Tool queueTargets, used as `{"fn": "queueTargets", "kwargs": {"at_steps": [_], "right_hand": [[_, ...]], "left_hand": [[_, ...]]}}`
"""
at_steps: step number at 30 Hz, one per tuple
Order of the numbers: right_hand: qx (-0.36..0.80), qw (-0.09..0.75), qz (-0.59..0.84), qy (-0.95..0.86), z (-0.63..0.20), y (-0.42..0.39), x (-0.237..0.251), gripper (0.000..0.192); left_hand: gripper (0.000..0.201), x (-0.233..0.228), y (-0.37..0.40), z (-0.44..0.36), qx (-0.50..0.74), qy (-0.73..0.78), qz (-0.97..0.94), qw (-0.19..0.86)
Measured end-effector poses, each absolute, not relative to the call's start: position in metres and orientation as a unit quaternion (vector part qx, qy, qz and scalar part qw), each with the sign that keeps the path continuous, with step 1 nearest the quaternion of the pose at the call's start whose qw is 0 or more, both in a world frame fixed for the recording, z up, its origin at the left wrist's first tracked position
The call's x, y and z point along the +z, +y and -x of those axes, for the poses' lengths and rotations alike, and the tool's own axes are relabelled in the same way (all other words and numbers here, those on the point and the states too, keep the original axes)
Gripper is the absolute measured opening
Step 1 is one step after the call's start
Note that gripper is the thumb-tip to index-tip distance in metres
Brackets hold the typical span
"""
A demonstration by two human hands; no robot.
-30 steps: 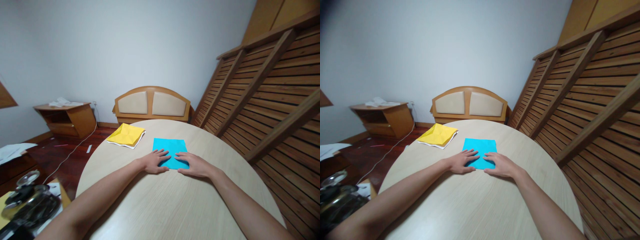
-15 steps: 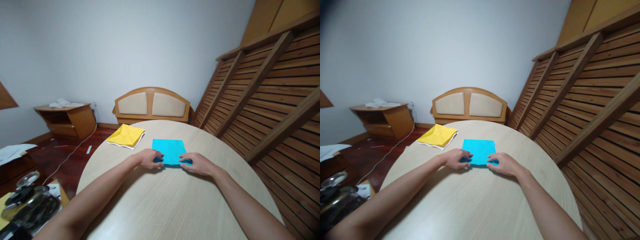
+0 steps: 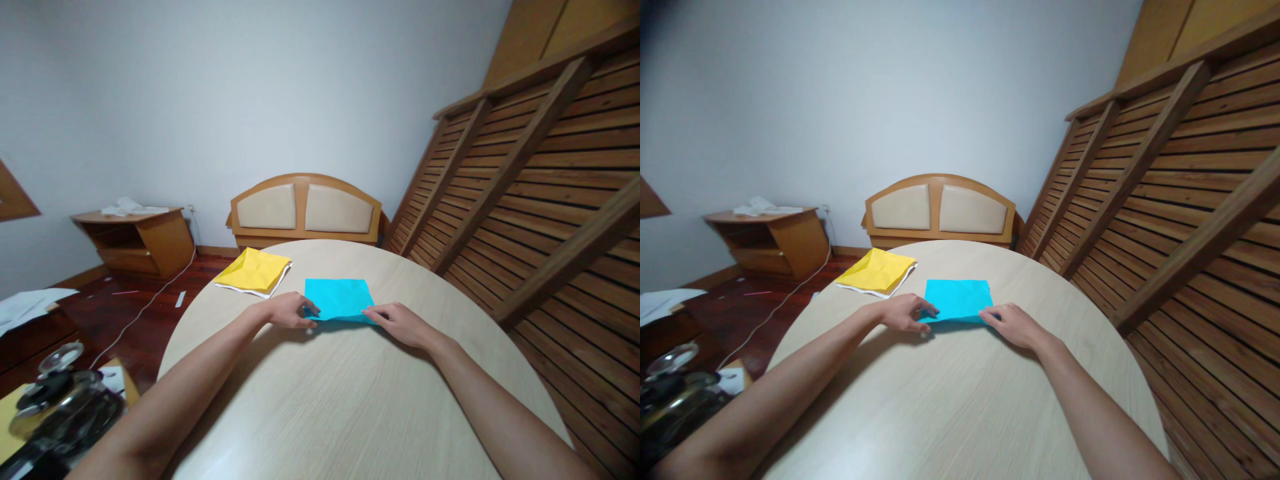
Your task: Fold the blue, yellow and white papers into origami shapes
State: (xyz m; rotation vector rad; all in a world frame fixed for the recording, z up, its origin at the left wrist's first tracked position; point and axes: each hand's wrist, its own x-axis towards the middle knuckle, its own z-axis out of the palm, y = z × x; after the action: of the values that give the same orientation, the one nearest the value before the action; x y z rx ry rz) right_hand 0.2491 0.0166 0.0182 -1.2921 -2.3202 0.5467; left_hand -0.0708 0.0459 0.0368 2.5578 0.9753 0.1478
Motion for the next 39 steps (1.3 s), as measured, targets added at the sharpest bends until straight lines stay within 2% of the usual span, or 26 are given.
{"fn": "queueTargets", "kwargs": {"at_steps": [5,13,23,28,33,36,39], "right_hand": [[0.215,0.2,0.451,-0.843,-0.25,0.017,0.02,0.05],[0.222,0.178,0.475,-0.833,-0.264,0.019,0.023,0.044],[0.2,0.256,0.485,-0.812,-0.27,0.035,0.0,0.039],[0.175,0.279,0.5,-0.801,-0.268,0.039,-0.004,0.04],[0.22,0.317,0.498,-0.777,-0.263,0.042,-0.01,0.035],[0.217,0.335,0.507,-0.764,-0.258,0.044,-0.014,0.035],[0.177,0.331,0.529,-0.761,-0.253,0.044,-0.015,0.04]], "left_hand": [[0.03,0.03,0.056,0.08,0.086,0.388,-0.898,0.189],[0.039,0.026,0.067,0.083,0.146,0.396,-0.883,0.207],[0.038,0.012,0.077,0.08,0.261,0.431,-0.809,0.304],[0.032,0.01,0.076,0.071,0.271,0.497,-0.799,0.203],[0.022,0.008,0.068,0.065,0.225,0.562,-0.79,0.095],[0.028,0.01,0.061,0.061,0.229,0.588,-0.773,0.064],[0.039,0.012,0.054,0.054,0.285,0.559,-0.778,-0.019]]}}
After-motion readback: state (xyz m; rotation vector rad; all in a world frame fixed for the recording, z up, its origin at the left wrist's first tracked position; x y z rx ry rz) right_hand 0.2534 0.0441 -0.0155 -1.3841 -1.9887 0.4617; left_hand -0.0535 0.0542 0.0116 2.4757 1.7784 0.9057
